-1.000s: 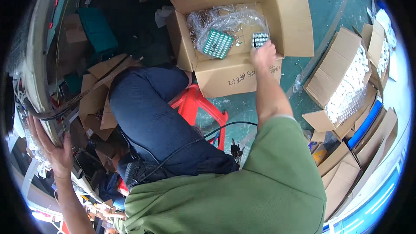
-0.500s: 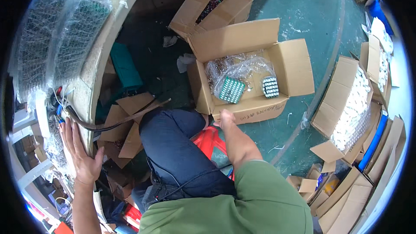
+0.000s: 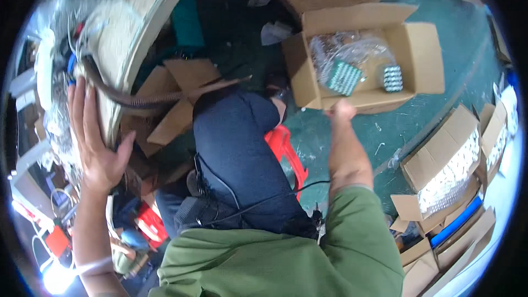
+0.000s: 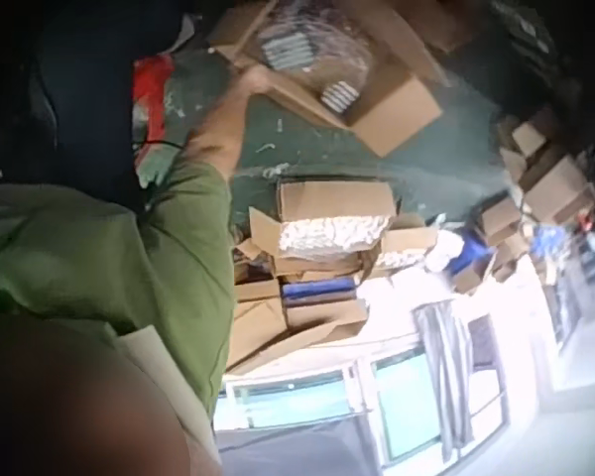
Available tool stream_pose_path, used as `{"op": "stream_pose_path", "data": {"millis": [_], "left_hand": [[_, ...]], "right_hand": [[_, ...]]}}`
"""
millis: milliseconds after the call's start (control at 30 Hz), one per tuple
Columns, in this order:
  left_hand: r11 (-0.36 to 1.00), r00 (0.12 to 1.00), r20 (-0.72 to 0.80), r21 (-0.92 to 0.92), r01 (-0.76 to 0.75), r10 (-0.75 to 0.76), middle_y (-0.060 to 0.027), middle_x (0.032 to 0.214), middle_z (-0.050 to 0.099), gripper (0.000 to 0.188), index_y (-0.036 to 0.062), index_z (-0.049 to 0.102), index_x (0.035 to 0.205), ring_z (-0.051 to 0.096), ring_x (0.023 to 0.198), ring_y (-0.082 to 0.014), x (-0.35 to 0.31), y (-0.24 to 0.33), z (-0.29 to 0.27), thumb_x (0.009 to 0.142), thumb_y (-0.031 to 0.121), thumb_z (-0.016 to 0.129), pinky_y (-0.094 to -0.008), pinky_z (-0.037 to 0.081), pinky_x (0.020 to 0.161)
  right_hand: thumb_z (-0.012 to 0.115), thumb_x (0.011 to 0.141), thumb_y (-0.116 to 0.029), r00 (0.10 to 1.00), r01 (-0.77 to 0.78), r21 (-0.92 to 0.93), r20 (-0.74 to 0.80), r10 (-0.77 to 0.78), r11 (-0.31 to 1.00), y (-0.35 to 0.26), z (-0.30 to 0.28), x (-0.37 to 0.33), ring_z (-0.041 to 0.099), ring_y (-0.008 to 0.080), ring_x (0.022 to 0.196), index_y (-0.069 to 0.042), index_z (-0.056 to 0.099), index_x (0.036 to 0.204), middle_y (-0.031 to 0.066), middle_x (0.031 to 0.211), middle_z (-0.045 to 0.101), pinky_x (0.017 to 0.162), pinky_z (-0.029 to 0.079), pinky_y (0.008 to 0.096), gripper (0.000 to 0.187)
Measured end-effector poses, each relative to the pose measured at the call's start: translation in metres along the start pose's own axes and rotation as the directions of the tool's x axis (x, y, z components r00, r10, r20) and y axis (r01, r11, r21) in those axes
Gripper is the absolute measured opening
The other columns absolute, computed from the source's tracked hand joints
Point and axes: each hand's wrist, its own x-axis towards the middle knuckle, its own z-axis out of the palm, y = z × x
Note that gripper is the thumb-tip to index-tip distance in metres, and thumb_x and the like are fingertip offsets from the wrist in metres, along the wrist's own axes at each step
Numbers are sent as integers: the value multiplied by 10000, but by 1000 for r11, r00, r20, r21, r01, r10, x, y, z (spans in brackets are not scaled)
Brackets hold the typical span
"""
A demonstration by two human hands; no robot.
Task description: Manually assembling and sorting electronic circuit boards at a factory workbench.
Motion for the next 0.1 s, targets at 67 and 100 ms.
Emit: {"op": "stream_pose_path", "data": {"millis": [67, 100], "left_hand": [[999, 1000, -8, 49, -13, 14, -236, 1690, 296, 953, 57, 355, 1616, 264, 1560, -464, -4, -2, 7, 815, 332, 791, -657, 153, 1274], [997, 1000, -14, 76, -20, 21, -230, 1694, 292, 955, 58, 347, 1621, 265, 1562, -455, -11, -3, 12, 827, 357, 784, -656, 153, 1274]], "right_hand": [[708, 861, -8, 999, 45, -31, 4, -44, 999, -1, -10, 3, 753, 354, 721, 118, 658, 1018, 289, 1026, 719, 481, 612, 424, 207], [708, 861, -8, 999, 30, -62, 19, -29, 998, 16, -5, 4, 753, 354, 721, 118, 658, 1018, 289, 1026, 719, 481, 612, 424, 207]]}}
